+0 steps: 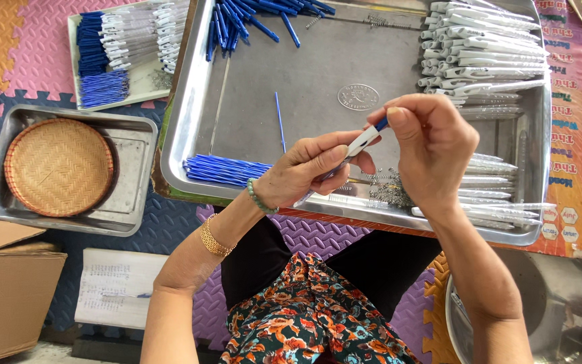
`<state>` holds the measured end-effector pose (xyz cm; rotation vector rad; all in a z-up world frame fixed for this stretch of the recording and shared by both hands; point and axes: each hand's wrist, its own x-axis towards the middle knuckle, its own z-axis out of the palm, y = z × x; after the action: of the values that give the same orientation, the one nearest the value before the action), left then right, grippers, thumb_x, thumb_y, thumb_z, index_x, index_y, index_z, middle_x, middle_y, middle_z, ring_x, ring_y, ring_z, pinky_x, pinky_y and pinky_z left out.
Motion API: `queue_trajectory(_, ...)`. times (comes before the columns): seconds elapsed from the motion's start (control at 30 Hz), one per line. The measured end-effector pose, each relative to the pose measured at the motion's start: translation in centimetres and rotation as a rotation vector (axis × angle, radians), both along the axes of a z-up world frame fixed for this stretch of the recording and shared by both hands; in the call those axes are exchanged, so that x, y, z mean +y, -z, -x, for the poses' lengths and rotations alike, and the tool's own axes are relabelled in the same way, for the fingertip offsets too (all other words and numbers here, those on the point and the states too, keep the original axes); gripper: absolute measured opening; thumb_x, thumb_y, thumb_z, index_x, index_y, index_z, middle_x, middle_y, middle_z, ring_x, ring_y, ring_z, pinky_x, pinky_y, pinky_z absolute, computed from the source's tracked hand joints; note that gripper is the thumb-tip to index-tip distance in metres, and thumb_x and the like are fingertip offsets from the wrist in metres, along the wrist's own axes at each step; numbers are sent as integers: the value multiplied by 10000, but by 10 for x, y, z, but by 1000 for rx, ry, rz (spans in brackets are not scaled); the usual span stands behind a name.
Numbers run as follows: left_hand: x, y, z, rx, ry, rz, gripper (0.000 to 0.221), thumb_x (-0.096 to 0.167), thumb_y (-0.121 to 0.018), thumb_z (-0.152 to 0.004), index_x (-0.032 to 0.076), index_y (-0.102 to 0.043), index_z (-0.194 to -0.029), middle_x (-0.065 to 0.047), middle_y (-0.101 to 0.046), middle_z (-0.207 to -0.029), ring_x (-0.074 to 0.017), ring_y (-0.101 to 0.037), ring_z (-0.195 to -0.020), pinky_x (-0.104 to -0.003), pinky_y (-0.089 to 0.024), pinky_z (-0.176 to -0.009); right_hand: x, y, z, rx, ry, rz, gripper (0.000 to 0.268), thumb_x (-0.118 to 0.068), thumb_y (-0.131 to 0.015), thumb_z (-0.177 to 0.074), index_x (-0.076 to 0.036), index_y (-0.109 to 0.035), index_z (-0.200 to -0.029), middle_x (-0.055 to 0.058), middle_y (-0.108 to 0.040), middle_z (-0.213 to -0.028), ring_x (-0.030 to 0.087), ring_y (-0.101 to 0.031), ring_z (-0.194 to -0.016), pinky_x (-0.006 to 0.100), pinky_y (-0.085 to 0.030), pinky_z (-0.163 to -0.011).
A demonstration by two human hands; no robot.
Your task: The person assembles pens by inserting ink cartridges into pen barrels, adding springs, and securing the components together by hand.
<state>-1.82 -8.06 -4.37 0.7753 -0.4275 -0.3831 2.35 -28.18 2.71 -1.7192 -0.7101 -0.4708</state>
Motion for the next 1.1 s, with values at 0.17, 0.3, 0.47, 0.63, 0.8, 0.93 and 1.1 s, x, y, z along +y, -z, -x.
queue_trajectory(0.17, -6, -2, 1, 17, -36, 61, 471, 144, -476, -1236, -36, -451, -1670, -195, -758, -1079, -76, -401, -633, -185, -311, -482, 8, 12, 12, -192, -21, 61, 297, -140, -567, -1205, 125, -700, -1191, 266, -780, -1012, 275, -721, -644, 409, -597, -596)
queue_trajectory(0.3, -9, 13, -1, 19, -28, 78, 447, 135, -496, -1230, -22, -496, -1648, -206, -768, -1174, -69, -415, -628, -179, -315, -481, -3, 10, 14, -78, -10, 97, 179, -38, -656, -1162, 107, -735, -1229, 226, -796, -1101, 328, -787, -925, 440, -630, -846)
queue_trajectory(0.47, -11, 2, -2, -28, 5, 19, 417, 160, -490, -1246, 2, -537, -1628, -148, -782, -1162, -34, -451, -628, -157, -293, -499, -15, -6, 11, 279, -120, 4, 194, -95, -666, -1170, 87, -736, -1173, 200, -781, -1101, 166, -680, -1024, 376, -609, -947)
queue_trajectory(0.63, -14, 6, -4, -21, -6, -13, 414, 173, -487, -1245, -5, -547, -1614, -212, -813, -1176, -41, -481, -618, -147, -281, -501, -21, 3, 10, 366, -88, 22, 214, -170, -711, -1163, 33, -732, -1100, 162, -761, -1048, 146, -635, -936, 304, -538, -866)
queue_trajectory(0.8, -17, 4, -4, -3, -11, -34, 403, 183, -502, -1239, -16, -571, -1583, -230, -805, -1169, -49, -502, -621, -141, -296, -486, -20, 6, 14, 114, 23, 107, 197, -131, -702, -1175, 40, -747, -1086, 166, -794, -1029, 228, -712, -910, 350, -568, -870)
queue_trajectory(0.93, -22, 4, -3, 12, -36, -30, 401, 181, -510, -1234, -33, -585, -1564, -244, -801, -1128, -44, -466, -612, -147, -313, -468, -20, 19, 20, -302, 136, 253, 371, -249, -557, -1224, 60, -761, -1219, 234, -787, -1182, 370, -752, -1068, 482, -588, -960)
queue_trajectory(1.1, -34, 8, -2, 64, -11, 16, 400, 202, -532, -1233, -23, -601, -1555, -240, -799, -1166, -42, -498, -626, -135, -313, -467, -31, 15, 25, -234, 112, 233, 302, -169, -587, -1211, 79, -753, -1255, 243, -780, -1177, 400, -761, -1074, 512, -589, -965)
